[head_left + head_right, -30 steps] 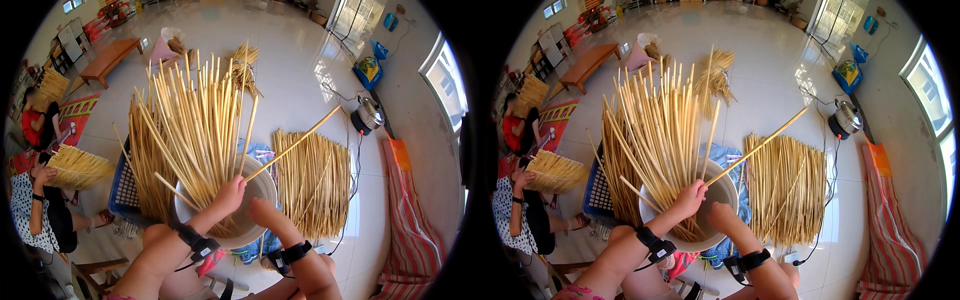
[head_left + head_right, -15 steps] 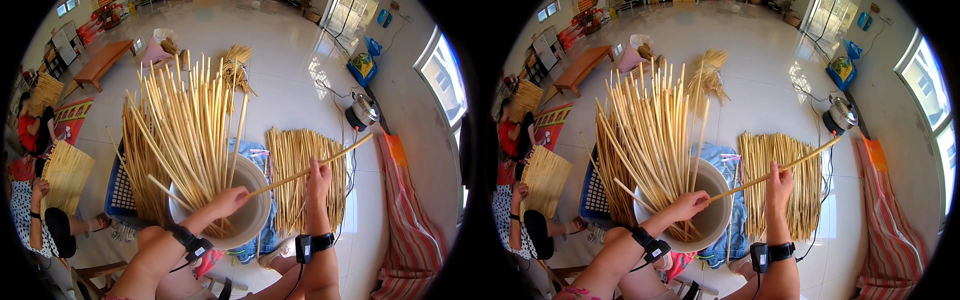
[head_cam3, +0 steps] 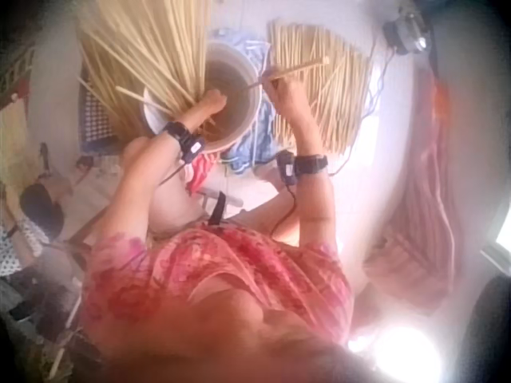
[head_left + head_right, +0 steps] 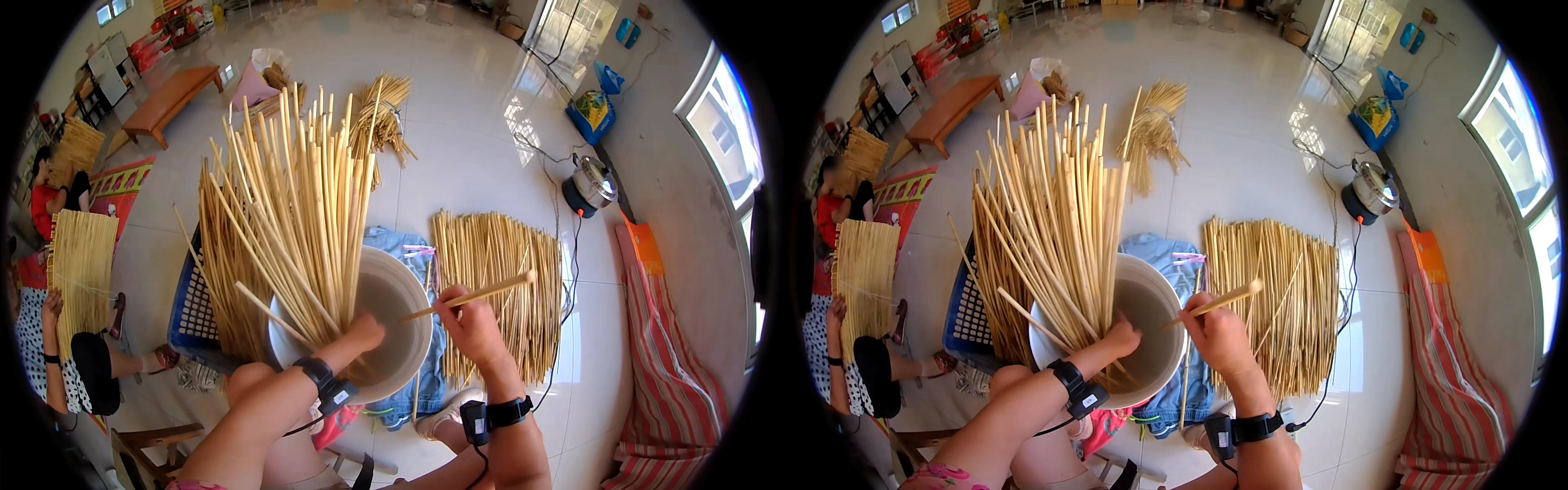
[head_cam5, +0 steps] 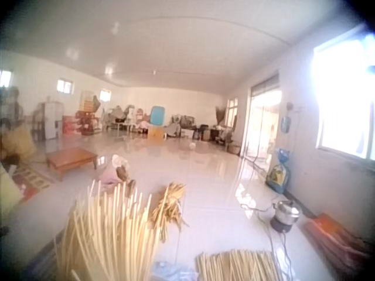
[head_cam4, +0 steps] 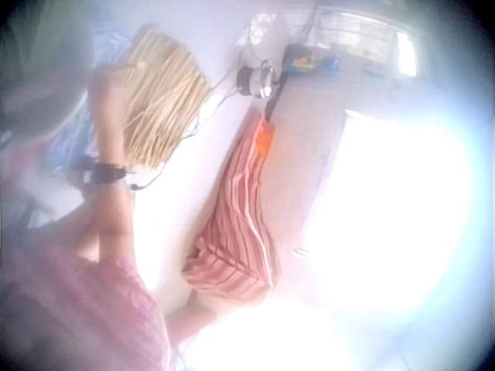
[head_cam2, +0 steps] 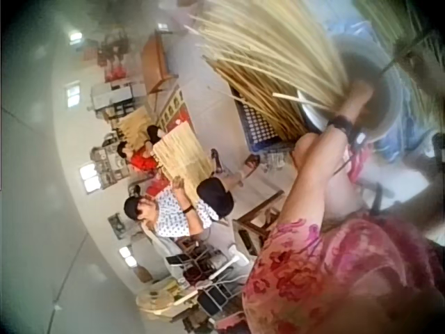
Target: The person weaves long wooden slats together by hand while sitting on the floor, selecting individual pieces from a large bundle in a bucket and integrating them into a growing mat.
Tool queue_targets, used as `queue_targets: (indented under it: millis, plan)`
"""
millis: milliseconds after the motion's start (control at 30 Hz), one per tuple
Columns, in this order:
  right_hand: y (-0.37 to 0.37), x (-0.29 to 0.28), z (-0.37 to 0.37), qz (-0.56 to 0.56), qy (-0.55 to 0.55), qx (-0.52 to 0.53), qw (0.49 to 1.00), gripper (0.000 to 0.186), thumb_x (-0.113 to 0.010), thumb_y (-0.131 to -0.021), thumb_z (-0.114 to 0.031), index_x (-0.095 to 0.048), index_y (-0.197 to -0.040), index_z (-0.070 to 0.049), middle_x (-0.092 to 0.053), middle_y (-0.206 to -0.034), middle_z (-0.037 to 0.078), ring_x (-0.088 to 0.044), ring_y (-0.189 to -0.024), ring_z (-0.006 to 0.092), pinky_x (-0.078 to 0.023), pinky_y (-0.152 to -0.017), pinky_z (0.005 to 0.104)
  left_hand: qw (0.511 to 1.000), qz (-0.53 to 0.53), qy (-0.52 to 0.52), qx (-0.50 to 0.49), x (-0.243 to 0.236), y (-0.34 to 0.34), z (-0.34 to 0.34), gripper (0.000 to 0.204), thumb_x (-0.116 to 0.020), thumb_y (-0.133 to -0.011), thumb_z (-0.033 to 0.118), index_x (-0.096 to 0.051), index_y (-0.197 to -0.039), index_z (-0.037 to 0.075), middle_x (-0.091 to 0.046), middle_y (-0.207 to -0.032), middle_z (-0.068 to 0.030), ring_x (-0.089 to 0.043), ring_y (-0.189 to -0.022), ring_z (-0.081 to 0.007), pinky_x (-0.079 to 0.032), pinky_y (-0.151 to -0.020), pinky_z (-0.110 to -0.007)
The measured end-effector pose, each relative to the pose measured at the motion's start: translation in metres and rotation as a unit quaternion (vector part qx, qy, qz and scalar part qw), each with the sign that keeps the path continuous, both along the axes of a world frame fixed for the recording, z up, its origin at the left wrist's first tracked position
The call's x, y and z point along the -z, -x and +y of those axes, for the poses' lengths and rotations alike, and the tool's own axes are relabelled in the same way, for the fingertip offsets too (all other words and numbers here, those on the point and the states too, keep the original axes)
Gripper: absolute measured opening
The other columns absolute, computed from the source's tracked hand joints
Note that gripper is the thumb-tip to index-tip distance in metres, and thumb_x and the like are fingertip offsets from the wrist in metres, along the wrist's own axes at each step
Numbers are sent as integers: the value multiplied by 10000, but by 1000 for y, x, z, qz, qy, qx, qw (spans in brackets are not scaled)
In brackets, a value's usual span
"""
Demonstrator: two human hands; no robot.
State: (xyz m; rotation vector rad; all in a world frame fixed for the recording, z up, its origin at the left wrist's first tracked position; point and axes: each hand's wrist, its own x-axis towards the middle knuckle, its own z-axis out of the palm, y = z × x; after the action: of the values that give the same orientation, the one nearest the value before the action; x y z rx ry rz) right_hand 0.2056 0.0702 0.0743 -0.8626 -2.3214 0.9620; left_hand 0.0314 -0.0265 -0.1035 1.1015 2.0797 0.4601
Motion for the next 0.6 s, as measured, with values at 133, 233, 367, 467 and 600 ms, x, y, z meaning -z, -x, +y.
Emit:
queue_targets:
  millis: [133,233,367,467,600]
  plan:
    - [-11,16,-1,-31,-16,-8,999,108,-623,-842,-128,-578,-867,-33,-597,-819,145,-595,-740,347,-480,-631,412,988,105,58,100,19,-4,9,374,-427,-880,179,-582,-1101,-80,-595,-1074,-302,-604,-1014,-347,-460,-901,-399]
    - [10,27,-8,-33,21,-56,998,99,-625,-847,-73,-582,-903,-4,-586,-815,127,-572,-683,245,-462,-627,337,984,-113,37,-133,93,33,-16,494,-486,-891,206,-444,-1240,-141,-574,-1118,-308,-582,-1028,-372,-456,-872,-392]
    - [-13,31,-3,-30,136,-32,990,125,-621,-872,-104,-602,-954,-13,-594,-791,81,-556,-682,166,-459,-624,295,951,-303,11,-57,18,-7,7,293,-441,-940,197,-635,-1058,12,-647,-963,-148,-618,-887,-239,-475,-769,-329]
    - [-12,31,8,23,231,-16,972,143,-592,-906,-121,-610,-988,-6,-597,-789,44,-551,-700,113,-456,-622,250,965,-229,-130,7,-21,-5,6,307,-444,-966,243,-620,-1084,22,-635,-940,-83,-587,-881,-172,-452,-797,-288]
    - [-18,29,18,108,304,-10,947,155,-564,-924,-104,-614,-1017,10,-580,-770,13,-527,-671,79,-433,-595,222,941,-212,-253,81,-54,-15,7,293,-440,-979,247,-587,-1090,18,-624,-916,-74,-578,-854,-160,-444,-794,-280]
